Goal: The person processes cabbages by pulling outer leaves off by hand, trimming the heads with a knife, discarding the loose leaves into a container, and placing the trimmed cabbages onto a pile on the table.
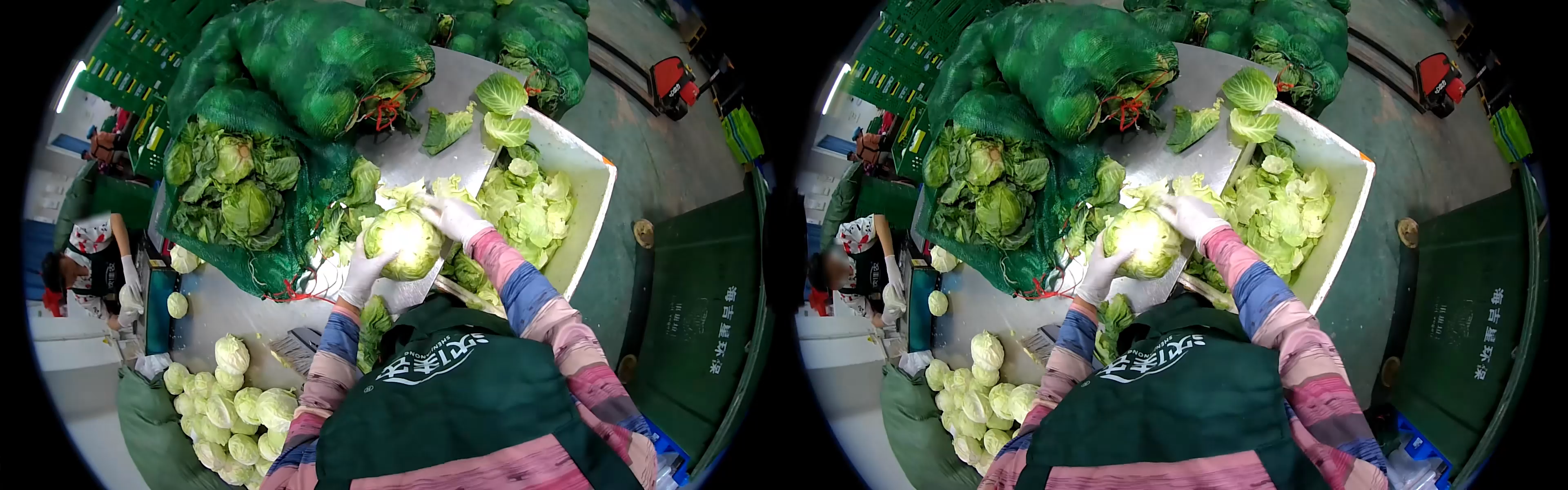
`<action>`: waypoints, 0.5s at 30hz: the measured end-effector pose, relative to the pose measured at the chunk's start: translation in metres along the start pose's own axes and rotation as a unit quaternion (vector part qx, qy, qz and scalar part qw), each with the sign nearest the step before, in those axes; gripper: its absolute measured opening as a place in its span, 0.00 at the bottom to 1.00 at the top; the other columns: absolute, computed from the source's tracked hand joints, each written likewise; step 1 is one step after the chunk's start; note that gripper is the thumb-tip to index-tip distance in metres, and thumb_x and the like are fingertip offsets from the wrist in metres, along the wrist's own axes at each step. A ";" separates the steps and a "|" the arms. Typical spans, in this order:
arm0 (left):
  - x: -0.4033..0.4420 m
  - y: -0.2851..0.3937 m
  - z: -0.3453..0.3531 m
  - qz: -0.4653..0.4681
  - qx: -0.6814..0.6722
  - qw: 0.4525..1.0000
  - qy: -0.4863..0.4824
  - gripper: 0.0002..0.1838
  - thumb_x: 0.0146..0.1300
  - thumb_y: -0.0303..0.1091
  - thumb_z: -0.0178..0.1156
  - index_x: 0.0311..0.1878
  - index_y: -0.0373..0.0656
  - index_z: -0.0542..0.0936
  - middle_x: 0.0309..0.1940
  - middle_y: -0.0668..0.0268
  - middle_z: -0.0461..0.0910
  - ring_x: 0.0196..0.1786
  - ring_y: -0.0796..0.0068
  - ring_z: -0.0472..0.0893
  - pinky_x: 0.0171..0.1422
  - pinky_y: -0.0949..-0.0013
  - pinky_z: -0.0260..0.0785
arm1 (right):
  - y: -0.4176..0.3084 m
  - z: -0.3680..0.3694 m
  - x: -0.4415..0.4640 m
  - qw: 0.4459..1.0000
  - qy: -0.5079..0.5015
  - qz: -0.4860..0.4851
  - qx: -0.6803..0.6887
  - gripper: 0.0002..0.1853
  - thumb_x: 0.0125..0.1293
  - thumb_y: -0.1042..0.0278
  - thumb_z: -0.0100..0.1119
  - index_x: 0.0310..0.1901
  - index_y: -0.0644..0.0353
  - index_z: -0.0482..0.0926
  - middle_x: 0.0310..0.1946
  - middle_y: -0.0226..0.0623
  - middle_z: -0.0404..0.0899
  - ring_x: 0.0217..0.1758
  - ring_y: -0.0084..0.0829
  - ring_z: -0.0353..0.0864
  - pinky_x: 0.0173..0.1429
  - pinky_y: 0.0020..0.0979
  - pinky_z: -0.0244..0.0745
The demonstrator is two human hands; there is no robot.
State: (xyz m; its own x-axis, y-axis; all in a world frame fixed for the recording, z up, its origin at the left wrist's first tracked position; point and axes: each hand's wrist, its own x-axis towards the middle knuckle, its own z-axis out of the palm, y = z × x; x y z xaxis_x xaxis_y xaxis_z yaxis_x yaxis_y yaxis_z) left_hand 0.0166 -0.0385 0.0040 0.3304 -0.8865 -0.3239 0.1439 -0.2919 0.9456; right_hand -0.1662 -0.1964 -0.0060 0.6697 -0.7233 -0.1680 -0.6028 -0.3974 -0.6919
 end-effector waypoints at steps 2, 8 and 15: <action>-0.004 0.006 -0.008 -0.011 -0.011 0.999 -0.039 0.40 0.49 0.28 0.72 0.65 0.38 0.62 0.54 0.60 0.74 0.56 0.68 0.76 0.59 0.67 0.72 | 0.033 -0.002 -0.010 0.996 0.032 0.079 0.038 0.24 0.69 0.48 0.48 0.63 0.46 0.71 0.46 0.50 0.81 0.49 0.47 0.80 0.55 0.38 0.74; -0.016 -0.005 -0.009 -0.067 -0.092 0.991 0.065 0.38 0.52 0.30 0.71 0.64 0.40 0.61 0.54 0.57 0.72 0.56 0.66 0.76 0.50 0.64 0.77 | 0.113 -0.005 -0.056 0.957 0.163 0.239 -0.017 0.28 0.70 0.52 0.51 0.67 0.55 0.63 0.31 0.47 0.82 0.28 0.39 0.81 0.37 0.37 0.76; 0.016 0.019 0.025 0.026 0.048 0.995 0.079 0.42 0.47 0.33 0.76 0.61 0.30 0.61 0.50 0.55 0.75 0.50 0.68 0.78 0.56 0.71 0.72 | -0.017 -0.013 -0.049 0.995 0.077 -0.062 -0.021 0.34 0.68 0.44 0.48 0.71 0.48 0.56 0.26 0.46 0.82 0.30 0.48 0.82 0.36 0.44 0.76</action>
State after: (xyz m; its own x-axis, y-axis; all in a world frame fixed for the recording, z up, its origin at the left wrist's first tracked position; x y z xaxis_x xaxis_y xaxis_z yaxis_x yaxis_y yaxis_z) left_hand 0.0014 -0.0671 0.0174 0.4781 -0.8366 -0.2673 0.0343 -0.2863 0.9575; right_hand -0.1945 -0.1616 0.0230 0.6673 -0.7442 0.0294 -0.5396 -0.5103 -0.6697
